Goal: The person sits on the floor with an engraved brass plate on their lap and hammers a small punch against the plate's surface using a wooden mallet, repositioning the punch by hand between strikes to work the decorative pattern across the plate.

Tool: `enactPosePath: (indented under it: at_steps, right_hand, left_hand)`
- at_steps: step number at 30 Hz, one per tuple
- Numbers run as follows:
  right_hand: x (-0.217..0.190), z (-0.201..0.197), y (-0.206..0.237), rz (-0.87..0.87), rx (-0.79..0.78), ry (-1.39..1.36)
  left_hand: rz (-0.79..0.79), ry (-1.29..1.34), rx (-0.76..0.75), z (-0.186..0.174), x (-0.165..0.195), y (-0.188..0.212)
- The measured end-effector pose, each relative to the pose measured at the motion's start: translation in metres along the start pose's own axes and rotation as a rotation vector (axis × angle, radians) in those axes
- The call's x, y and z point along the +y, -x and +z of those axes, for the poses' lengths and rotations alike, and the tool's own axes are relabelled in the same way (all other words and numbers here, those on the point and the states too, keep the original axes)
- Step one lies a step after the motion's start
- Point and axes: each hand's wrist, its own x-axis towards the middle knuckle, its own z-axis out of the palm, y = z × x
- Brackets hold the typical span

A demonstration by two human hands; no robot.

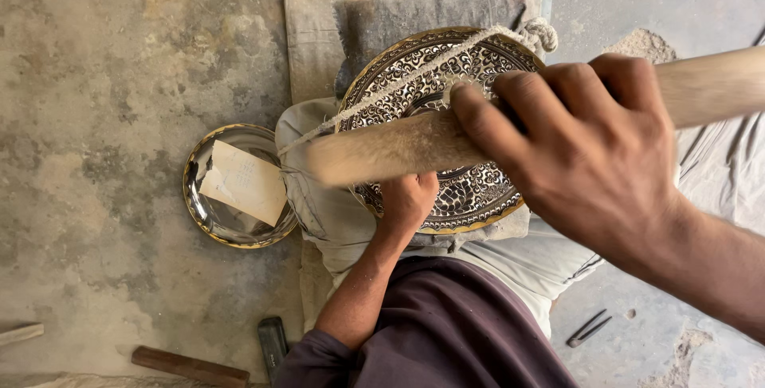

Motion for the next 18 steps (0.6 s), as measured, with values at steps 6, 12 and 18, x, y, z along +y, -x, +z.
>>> enactPosePath:
  at_steps: [6,12,18]
  right_hand:
    - [-0.004,-0.011,0.007,0.098,0.055,-0.11]
    - [-0.009,0.002,0.075,0.459,0.009,-0.268]
    - [-0.046,0.069,0.155,1.152,-0.129,-0.759]
  left_hand:
    - [0.075,-0.008,0.031,0.002,-0.008,0.002]
    - [-0.075,0.211,-0.108,-0.039,0.005,-0.037]
    - [0.424,0.213,-0.462,-0.045,0.024,-0.099]
